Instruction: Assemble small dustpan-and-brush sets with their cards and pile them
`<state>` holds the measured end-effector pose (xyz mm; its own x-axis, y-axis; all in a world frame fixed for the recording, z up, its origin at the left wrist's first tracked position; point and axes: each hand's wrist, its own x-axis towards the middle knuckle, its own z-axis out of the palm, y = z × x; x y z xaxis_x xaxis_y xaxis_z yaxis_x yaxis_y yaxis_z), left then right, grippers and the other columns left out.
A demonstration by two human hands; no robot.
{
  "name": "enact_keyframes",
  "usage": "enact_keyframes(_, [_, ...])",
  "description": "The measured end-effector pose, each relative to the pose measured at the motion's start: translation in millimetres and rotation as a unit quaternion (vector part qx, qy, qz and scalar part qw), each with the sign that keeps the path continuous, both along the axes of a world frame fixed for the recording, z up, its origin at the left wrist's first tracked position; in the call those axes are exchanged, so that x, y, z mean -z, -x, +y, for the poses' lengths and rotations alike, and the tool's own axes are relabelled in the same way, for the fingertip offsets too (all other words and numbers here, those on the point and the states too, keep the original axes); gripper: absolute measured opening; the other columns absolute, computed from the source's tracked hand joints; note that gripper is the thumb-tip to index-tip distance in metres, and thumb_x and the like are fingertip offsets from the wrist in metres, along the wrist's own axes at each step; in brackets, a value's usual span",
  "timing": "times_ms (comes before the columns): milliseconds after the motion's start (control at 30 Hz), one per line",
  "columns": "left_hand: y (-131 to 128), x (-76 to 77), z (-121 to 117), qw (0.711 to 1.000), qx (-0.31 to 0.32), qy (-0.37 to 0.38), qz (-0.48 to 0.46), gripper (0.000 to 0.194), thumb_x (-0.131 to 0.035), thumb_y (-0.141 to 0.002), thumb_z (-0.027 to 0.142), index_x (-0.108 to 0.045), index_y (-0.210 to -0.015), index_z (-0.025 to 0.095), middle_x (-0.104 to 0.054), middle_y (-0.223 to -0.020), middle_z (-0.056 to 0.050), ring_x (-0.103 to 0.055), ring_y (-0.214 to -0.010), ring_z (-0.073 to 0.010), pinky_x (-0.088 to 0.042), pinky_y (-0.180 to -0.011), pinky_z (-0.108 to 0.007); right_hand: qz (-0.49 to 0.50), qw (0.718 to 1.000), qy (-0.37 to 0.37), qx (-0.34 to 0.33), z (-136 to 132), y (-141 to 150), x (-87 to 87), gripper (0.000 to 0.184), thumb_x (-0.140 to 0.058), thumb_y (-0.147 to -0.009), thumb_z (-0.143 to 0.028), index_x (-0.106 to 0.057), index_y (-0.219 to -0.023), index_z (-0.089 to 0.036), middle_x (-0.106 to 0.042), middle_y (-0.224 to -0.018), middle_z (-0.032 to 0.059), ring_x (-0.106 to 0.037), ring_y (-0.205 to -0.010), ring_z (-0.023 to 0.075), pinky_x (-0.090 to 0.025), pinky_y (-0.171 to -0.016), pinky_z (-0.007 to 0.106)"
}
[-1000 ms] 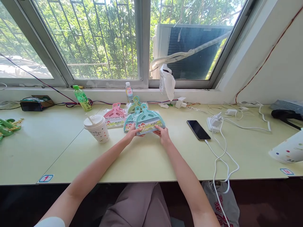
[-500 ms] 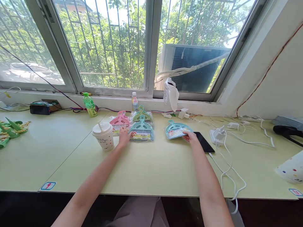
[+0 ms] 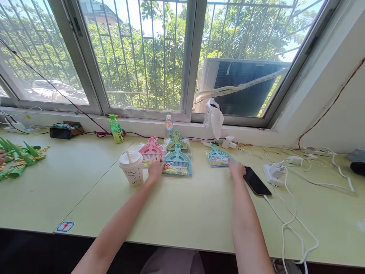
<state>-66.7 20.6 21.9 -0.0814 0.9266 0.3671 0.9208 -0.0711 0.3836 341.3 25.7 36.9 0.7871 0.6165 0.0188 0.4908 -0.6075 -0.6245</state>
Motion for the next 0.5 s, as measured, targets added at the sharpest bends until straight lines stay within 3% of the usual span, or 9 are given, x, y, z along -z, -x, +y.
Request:
enact_keyframes(100, [-4,-0.7,-2,0.998,0.003,-0.055,0.007,0.017,-0.054,-0.088,0.029,-0.064,-0.093,0.017,-0.059,-0.101,-0.013,-0.052,-0.1,-0.0274,-0.043,-0.079,-0.034,-0.063,0.996,-0.045,-0.041,-3,14,-2.5,0.042,-0.056,-0.082,-0.05,-0.068,-0.084,-0.01,-0.062,-0.104,0.033,-0.055,-0.112,0.0433,-0.041,-0.088,0.057])
enact_keyframes(167, [-7,-2.4,-5,0.995,0.011,-0.103,0.004,0.017,-0.052,-0.089,0.028,-0.064,-0.091,0.017,-0.059,-0.1,-0.013,-0.051,-0.099,-0.0284,-0.043,-0.08,-0.037,-0.075,0.99,-0.074,-0.093,-5,34,-0.2,0.04,-0.052,-0.085,-0.05,-0.068,-0.081,-0.014,-0.064,-0.104,0.0291,-0.057,-0.109,0.0394,-0.041,-0.089,0.054])
enact_keyframes(233, [-11,-4.3,-10,0.987,0.022,-0.156,-0.017,0.018,-0.049,-0.09,0.028,-0.064,-0.09,0.018,-0.058,-0.099,-0.013,-0.051,-0.099,-0.0287,-0.042,-0.082,-0.039,-0.045,0.979,-0.097,-0.173,-7,64,7.0,0.038,-0.048,-0.086,-0.052,-0.068,-0.077,-0.021,-0.07,-0.09,0.0176,-0.063,-0.095,0.0299,-0.046,-0.085,0.045])
enact_keyframes(267, [-14,-5.2,-12,0.983,0.028,-0.18,-0.034,0.019,-0.047,-0.091,0.028,-0.064,-0.089,0.019,-0.058,-0.098,-0.013,-0.051,-0.099,-0.0285,-0.042,-0.082,-0.04,0.026,0.96,-0.121,-0.252,-9,81,12.1,0.038,-0.047,-0.087,-0.052,-0.068,-0.079,-0.021,-0.071,-0.084,0.015,-0.065,-0.088,0.0277,-0.048,-0.081,0.044])
enact_keyframes(367, [-22,-7.4,-20,0.966,0.059,-0.229,-0.105,0.021,-0.044,-0.091,0.029,-0.062,-0.086,0.02,-0.057,-0.094,-0.011,-0.051,-0.097,-0.0272,-0.042,-0.084,-0.04,0.173,0.912,-0.131,-0.347,-21,130,27.6,0.038,-0.053,-0.081,-0.054,-0.068,-0.091,-0.021,-0.072,-0.083,0.0072,-0.066,-0.076,0.0217,-0.052,-0.06,0.032])
enact_keyframes(500, [-31,-9.4,-24,0.931,0.131,-0.209,-0.268,0.016,-0.049,-0.089,0.033,-0.06,-0.09,0.021,-0.058,-0.1,-0.01,-0.054,-0.099,-0.0251,-0.043,-0.088,-0.04,0.351,0.845,-0.191,-0.355,-40,161,34.1,0.043,-0.071,-0.064,-0.05,-0.067,-0.094,-0.019,-0.072,-0.088,0.0069,-0.067,-0.078,0.0225,-0.053,-0.063,0.032])
